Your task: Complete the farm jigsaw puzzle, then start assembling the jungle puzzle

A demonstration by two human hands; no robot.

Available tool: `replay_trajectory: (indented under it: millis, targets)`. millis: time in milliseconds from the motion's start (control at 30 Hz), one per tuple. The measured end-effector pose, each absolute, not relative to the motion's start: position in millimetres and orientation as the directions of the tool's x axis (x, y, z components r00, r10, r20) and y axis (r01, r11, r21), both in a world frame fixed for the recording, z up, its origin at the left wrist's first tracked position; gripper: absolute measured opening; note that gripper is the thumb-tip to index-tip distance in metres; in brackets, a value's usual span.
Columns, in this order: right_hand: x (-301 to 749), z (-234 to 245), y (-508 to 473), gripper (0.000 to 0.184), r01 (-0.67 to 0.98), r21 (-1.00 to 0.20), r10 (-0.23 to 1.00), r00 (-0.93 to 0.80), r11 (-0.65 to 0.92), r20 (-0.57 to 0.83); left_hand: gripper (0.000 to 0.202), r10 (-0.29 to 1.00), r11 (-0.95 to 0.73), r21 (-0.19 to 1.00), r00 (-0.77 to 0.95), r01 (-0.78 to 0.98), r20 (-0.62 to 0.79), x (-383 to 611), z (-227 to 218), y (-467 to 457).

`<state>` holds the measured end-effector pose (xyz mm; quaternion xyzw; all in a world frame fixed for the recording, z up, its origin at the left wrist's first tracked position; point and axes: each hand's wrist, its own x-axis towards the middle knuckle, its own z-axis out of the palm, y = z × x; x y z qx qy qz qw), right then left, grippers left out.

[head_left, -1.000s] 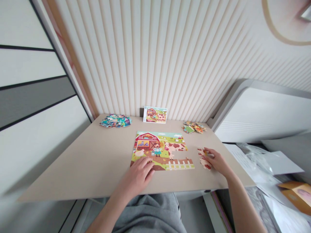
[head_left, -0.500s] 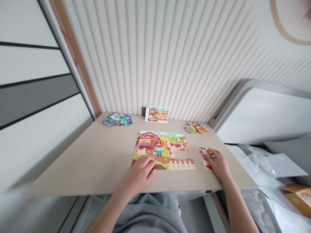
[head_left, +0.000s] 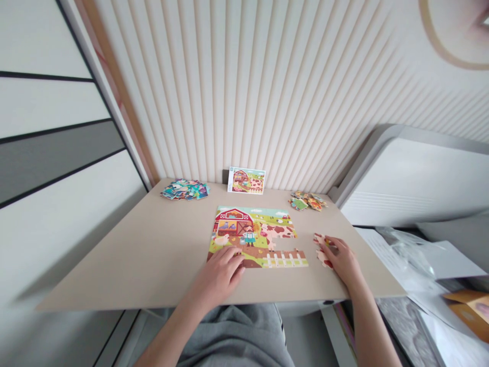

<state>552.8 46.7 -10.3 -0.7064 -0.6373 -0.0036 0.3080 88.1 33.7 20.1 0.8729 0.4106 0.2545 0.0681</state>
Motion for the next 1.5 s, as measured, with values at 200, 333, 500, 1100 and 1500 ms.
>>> replay_trajectory:
  millis: [200, 333, 500, 1100, 1500]
  targets:
    - [550.7, -9.9, 45.3, 0.048, 0.897, -0.442, 0.904, 0.190, -0.002, 0.382, 0.022, 0.749, -0.656, 0.322, 0.533, 0.683, 0.394, 87.4, 15.3, 33.8]
    - [549.8, -8.8, 44.4, 0.049, 0.897, -0.442, 0.904, 0.188, 0.001, 0.385, 0.022, 0.748, -0.656, 0.324, 0.530, 0.682, 0.398, 87.1, 15.9, 33.5]
    - [550.2, -8.4, 44.8, 0.049, 0.893, -0.451, 0.909, 0.199, -0.014, 0.367, 0.021, 0.743, -0.660, 0.329, 0.522, 0.675, 0.419, 87.5, 16.5, 34.4]
    - [517.7, 14.9, 32.4, 0.038, 0.861, -0.468, 0.820, 0.115, 0.199, 0.560, 0.022, 0.736, -0.667, 0.314, 0.534, 0.675, 0.416, 87.5, 16.9, 34.4]
    - [458.2, 27.0, 44.4, 0.035, 0.783, -0.515, 0.864, -0.056, 0.349, 0.501, 0.020, 0.745, -0.659, 0.317, 0.533, 0.682, 0.402, 87.2, 20.1, 33.2]
